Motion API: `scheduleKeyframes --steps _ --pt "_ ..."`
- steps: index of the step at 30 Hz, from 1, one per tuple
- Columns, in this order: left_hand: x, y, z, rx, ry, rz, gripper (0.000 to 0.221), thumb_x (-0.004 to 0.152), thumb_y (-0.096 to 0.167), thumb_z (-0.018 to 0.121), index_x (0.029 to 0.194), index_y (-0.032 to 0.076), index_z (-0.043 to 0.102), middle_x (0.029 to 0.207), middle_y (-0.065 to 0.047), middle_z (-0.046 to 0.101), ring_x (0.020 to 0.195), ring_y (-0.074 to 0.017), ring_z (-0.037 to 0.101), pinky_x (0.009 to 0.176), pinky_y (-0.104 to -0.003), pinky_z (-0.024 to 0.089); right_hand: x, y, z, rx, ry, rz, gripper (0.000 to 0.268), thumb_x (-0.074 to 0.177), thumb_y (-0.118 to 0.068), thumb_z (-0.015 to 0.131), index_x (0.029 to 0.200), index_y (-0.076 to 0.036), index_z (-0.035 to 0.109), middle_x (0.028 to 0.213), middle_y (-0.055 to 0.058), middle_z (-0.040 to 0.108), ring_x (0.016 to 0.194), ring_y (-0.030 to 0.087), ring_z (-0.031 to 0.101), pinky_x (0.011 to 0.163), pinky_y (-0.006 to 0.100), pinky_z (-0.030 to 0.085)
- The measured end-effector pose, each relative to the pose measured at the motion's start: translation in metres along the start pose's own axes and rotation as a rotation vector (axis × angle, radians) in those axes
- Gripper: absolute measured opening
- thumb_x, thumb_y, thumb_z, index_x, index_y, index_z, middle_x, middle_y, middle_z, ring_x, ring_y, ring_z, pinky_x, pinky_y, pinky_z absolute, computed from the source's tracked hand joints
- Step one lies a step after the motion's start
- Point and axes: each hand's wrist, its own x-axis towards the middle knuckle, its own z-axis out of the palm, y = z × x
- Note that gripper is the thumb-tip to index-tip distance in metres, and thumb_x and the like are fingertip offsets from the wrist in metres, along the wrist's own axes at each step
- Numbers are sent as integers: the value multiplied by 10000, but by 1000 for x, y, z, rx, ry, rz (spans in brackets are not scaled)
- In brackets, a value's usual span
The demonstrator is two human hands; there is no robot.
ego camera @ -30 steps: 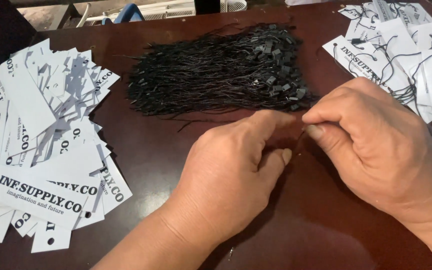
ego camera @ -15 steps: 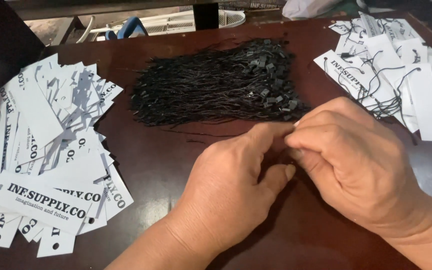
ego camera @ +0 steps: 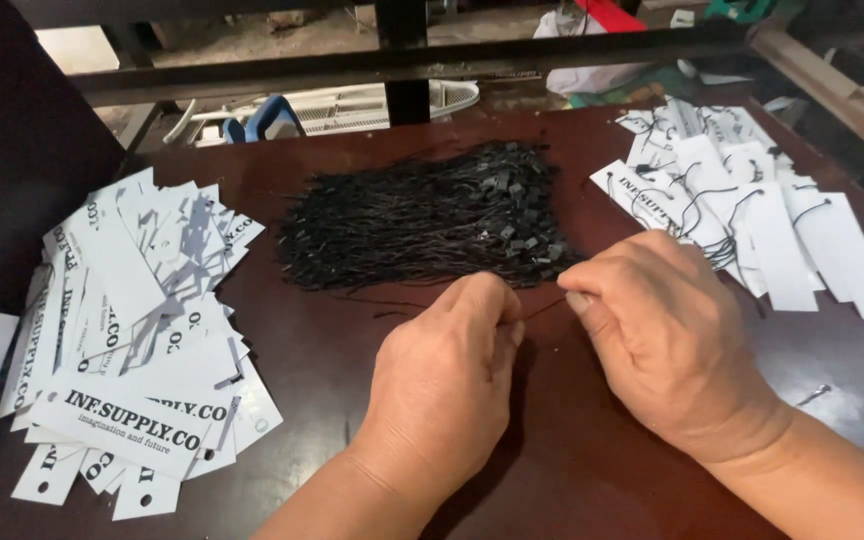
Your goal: Attaching paper brand tags to black string fasteners by threading the string through a hole and snapping the plastic ends together.
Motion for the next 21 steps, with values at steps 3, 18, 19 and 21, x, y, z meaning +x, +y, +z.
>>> scheduleKeyframes --steps 3,18,19,21 --pt "-3 -4 8 151 151 134 51 952 176 590 929 213 615 878 34 597 594 -315 601 425 -491 439 -11 6 -3 -99 -8 89 41 1002 -25 620 996 -50 653 857 68 639 807 288 582 770 417 436" --pt "-1 -17 11 225 274 94 87 937 229 627 877 196 681 835 28 630 781 -261 618 557 -447 487 -63 12 -47 -230 -342 1008 169 935 -269 583 1054 -222 693 995 -59 759 1082 235 609 929 443 490" --pt "-1 -16 9 219 270 93 87 937 229 627 877 196 681 835 28 630 781 -261 618 557 -447 487 -67 10 -49 -236 -346 1010 169 935 -269 583 1054 -222 693 995 -59 759 1082 235 609 929 443 490" --pt "-1 -17 5 174 256 127 64 921 191 647 862 193 672 805 38 623 720 -252 615 536 -424 480 -72 8 -50 -302 -416 912 145 940 -247 545 1005 -226 673 983 -107 723 1018 192 609 904 409 507"
